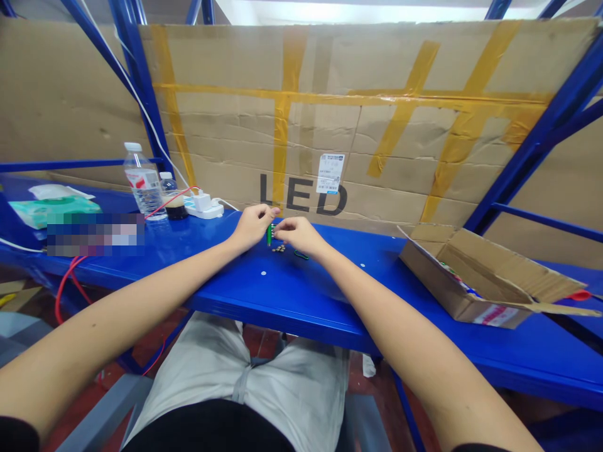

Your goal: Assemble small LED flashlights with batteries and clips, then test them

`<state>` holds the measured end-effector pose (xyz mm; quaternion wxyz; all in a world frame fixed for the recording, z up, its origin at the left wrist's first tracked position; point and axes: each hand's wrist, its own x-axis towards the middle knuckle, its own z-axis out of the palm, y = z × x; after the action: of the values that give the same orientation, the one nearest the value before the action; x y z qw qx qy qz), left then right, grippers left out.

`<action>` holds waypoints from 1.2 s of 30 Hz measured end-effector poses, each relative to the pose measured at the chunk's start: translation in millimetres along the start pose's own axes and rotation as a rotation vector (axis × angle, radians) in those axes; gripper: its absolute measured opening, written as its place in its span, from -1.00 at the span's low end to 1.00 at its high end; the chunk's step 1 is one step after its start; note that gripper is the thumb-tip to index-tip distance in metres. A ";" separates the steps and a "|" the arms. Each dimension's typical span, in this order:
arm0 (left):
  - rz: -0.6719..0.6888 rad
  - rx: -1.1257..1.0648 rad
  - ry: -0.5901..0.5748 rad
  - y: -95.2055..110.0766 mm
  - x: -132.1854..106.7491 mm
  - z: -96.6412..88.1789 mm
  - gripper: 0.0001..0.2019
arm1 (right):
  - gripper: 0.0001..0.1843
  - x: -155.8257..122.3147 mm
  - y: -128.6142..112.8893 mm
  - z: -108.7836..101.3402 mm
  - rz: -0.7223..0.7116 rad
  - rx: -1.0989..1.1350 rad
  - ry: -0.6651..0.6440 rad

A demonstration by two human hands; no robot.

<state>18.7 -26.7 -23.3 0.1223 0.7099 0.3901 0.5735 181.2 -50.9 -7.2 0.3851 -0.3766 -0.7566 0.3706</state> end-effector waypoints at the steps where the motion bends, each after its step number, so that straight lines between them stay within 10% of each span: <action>1: 0.004 -0.005 0.002 0.0 -0.9 0.1 -0.41 | -0.90 -0.7 -0.9 0.4 0.010 0.016 -0.015; 11: 0.008 0.001 0.002 -1.2 0.8 -2.1 -0.71 | -0.88 1.2 4.7 -6.2 -0.011 -0.268 -0.007; 20: -0.045 0.416 -0.764 -14.4 -1.6 -25.8 -0.79 | -0.82 4.6 23.9 -32.2 -0.160 -0.699 0.079; 36: -0.070 0.280 -0.761 -14.0 0.9 -28.7 -0.88 | -0.65 7.7 32.8 -31.2 -0.346 -0.682 -0.005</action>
<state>-13.2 -24.7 -22.5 0.1797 0.8675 0.4153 0.2065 214.2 -21.4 -19.4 0.2927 -0.3492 -0.8897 0.0279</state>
